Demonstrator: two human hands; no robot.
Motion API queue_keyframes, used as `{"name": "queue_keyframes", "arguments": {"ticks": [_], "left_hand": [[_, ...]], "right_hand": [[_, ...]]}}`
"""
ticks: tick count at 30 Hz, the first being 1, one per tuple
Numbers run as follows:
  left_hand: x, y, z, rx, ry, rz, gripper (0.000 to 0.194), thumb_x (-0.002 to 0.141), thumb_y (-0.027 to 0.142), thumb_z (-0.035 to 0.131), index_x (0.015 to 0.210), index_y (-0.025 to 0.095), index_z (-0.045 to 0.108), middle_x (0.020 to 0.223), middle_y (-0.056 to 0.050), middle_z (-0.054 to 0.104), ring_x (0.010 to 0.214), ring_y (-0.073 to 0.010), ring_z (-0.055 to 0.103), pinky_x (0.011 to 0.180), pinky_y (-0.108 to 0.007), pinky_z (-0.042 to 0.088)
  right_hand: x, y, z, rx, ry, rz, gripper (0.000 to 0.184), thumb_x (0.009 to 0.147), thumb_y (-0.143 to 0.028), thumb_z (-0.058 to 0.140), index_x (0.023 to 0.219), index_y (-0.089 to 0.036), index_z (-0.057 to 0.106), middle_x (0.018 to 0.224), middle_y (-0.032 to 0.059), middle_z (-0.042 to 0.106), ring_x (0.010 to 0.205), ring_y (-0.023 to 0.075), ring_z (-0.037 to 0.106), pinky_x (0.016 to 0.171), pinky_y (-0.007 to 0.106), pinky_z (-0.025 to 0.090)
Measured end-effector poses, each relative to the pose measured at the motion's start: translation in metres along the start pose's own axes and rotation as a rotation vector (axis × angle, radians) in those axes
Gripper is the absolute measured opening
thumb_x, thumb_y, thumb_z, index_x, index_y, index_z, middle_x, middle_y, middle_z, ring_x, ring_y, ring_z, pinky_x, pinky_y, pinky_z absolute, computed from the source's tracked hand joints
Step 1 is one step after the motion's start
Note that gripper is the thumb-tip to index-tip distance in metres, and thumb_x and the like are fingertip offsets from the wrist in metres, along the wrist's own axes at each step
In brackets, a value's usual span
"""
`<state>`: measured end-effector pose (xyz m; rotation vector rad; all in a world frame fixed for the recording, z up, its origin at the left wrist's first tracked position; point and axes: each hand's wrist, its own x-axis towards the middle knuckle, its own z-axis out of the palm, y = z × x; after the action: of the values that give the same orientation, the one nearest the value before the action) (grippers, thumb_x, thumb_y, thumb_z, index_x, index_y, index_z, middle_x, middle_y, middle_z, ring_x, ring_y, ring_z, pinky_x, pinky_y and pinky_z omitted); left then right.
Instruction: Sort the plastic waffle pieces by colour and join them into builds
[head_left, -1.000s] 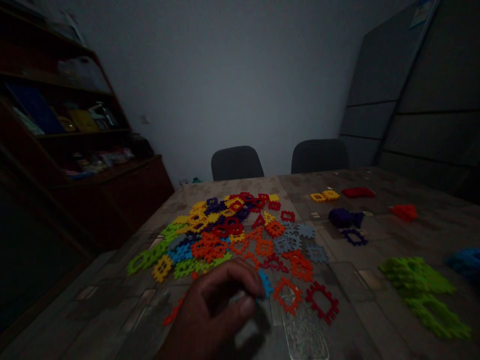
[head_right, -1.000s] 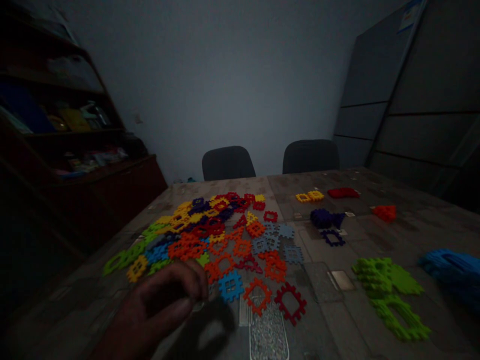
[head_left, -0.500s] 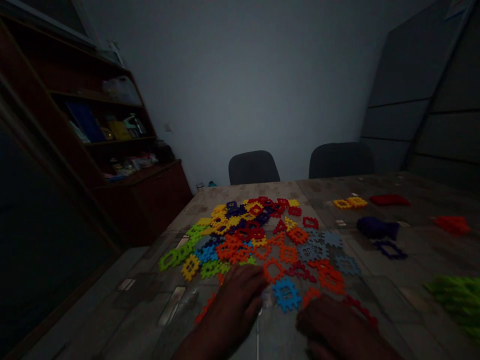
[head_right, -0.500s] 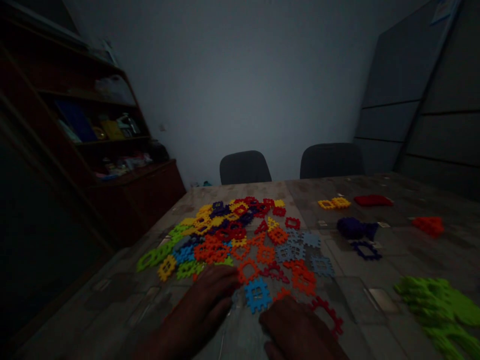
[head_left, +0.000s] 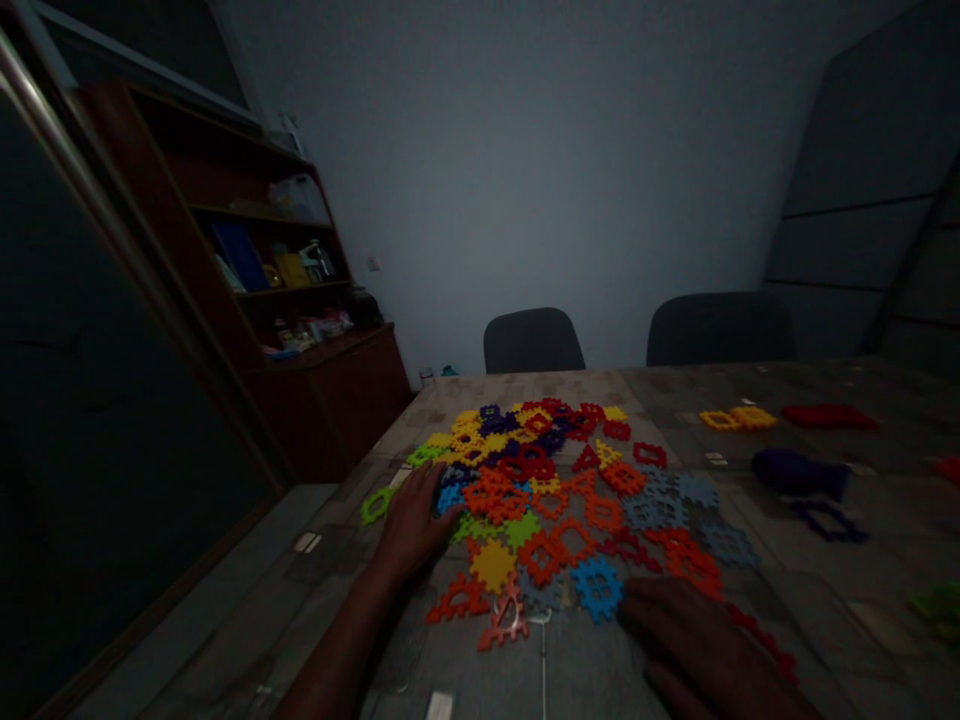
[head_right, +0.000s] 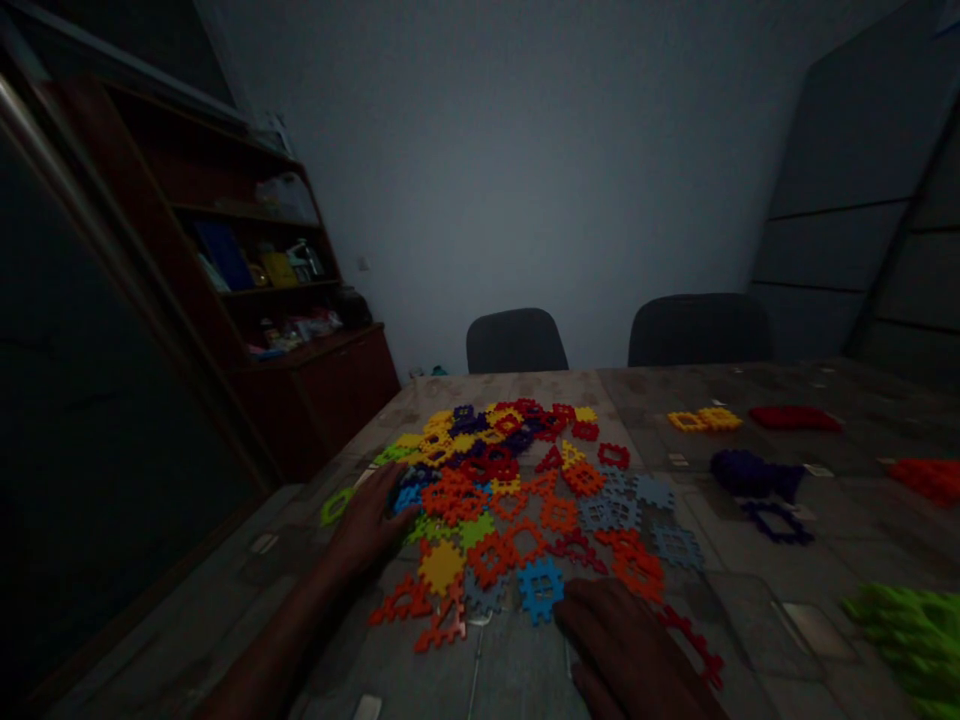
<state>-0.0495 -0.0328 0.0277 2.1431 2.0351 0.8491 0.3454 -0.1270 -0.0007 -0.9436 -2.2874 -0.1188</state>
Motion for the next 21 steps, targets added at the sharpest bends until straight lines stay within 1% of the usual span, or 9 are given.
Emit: {"name": "queue_keyframes", "arguments": {"ticks": [2, 4, 8, 10, 13, 15, 17, 19, 21], "left_hand": [[0.002, 0.002, 0.004, -0.009, -0.026, -0.002, 0.050, 0.090, 0.037, 0.064, 0.137, 0.018, 0.066, 0.141, -0.013, 0.067, 0.142, -0.0397, 0.050, 0.122, -0.059, 0.034], [0.003, 0.005, 0.004, -0.027, -0.057, 0.016, 0.052, 0.090, 0.038, 0.066, 0.139, 0.020, 0.065, 0.141, -0.012, 0.067, 0.141, -0.0398, 0.051, 0.121, -0.059, 0.034], [0.002, 0.015, -0.001, -0.090, -0.138, 0.088, 0.055, 0.088, 0.039, 0.069, 0.140, 0.020, 0.066, 0.143, -0.014, 0.066, 0.139, -0.0398, 0.053, 0.119, -0.057, 0.038], [-0.003, 0.025, -0.001, -0.132, -0.187, 0.136, 0.056, 0.087, 0.040, 0.071, 0.139, 0.019, 0.067, 0.142, -0.015, 0.066, 0.135, -0.0394, 0.056, 0.116, -0.056, 0.041], [-0.013, 0.042, 0.003, -0.202, -0.257, 0.219, 0.060, 0.084, 0.041, 0.077, 0.138, 0.019, 0.068, 0.141, -0.015, 0.067, 0.131, -0.0376, 0.059, 0.115, -0.053, 0.043], [-0.021, 0.054, 0.006, -0.254, -0.304, 0.270, 0.063, 0.081, 0.041, 0.081, 0.140, 0.021, 0.067, 0.144, -0.013, 0.066, 0.133, -0.0360, 0.059, 0.117, -0.051, 0.042], [-0.028, 0.063, 0.005, -0.308, -0.344, 0.312, 0.066, 0.081, 0.042, 0.083, 0.142, 0.025, 0.065, 0.149, -0.010, 0.063, 0.136, -0.0338, 0.057, 0.117, -0.048, 0.043], [-0.030, 0.067, 0.000, -0.354, -0.351, 0.333, 0.063, 0.087, 0.042, 0.078, 0.146, 0.028, 0.062, 0.153, -0.008, 0.060, 0.139, -0.0308, 0.057, 0.117, -0.044, 0.044], [-0.026, 0.064, -0.008, -0.373, -0.305, 0.319, 0.053, 0.097, 0.038, 0.066, 0.148, 0.028, 0.059, 0.155, -0.009, 0.058, 0.140, -0.0294, 0.056, 0.115, -0.044, 0.045]], "right_hand": [[-0.008, 0.013, 0.014, -0.068, 0.019, -0.036, 0.043, 0.098, -0.035, 0.065, 0.140, -0.028, 0.067, 0.139, 0.0076, 0.072, 0.120, 0.0266, 0.073, 0.097, 0.035, 0.063], [-0.016, 0.024, 0.028, -0.095, 0.031, -0.042, 0.041, 0.099, -0.035, 0.063, 0.139, -0.027, 0.069, 0.138, 0.0080, 0.072, 0.121, 0.0261, 0.072, 0.099, 0.035, 0.062], [-0.027, 0.037, 0.046, -0.101, 0.003, 0.000, 0.044, 0.099, -0.035, 0.063, 0.143, -0.032, 0.066, 0.142, 0.0056, 0.070, 0.125, 0.0268, 0.070, 0.102, 0.037, 0.060], [-0.028, 0.038, 0.047, -0.104, -0.012, -0.008, 0.047, 0.099, -0.034, 0.063, 0.145, -0.031, 0.064, 0.145, 0.0054, 0.068, 0.128, 0.0270, 0.068, 0.103, 0.037, 0.060], [-0.025, 0.036, 0.040, -0.107, -0.055, -0.030, 0.049, 0.099, -0.031, 0.063, 0.148, -0.030, 0.061, 0.146, 0.0052, 0.067, 0.130, 0.0259, 0.066, 0.105, 0.036, 0.059], [-0.021, 0.034, 0.033, -0.100, -0.100, -0.014, 0.049, 0.099, -0.031, 0.064, 0.148, -0.032, 0.061, 0.147, 0.0044, 0.067, 0.131, 0.0253, 0.066, 0.106, 0.036, 0.058], [-0.019, 0.032, 0.029, -0.070, -0.112, 0.004, 0.047, 0.099, -0.032, 0.065, 0.146, -0.033, 0.063, 0.146, 0.0044, 0.067, 0.130, 0.0258, 0.066, 0.106, 0.037, 0.058], [-0.018, 0.031, 0.029, -0.032, -0.112, 0.014, 0.045, 0.099, -0.031, 0.064, 0.143, -0.033, 0.065, 0.144, 0.0048, 0.068, 0.130, 0.0260, 0.067, 0.105, 0.037, 0.059], [-0.019, 0.031, 0.032, -0.012, -0.085, 0.043, 0.042, 0.100, -0.030, 0.062, 0.141, -0.032, 0.067, 0.142, 0.0056, 0.070, 0.128, 0.0264, 0.068, 0.105, 0.039, 0.059]]}}
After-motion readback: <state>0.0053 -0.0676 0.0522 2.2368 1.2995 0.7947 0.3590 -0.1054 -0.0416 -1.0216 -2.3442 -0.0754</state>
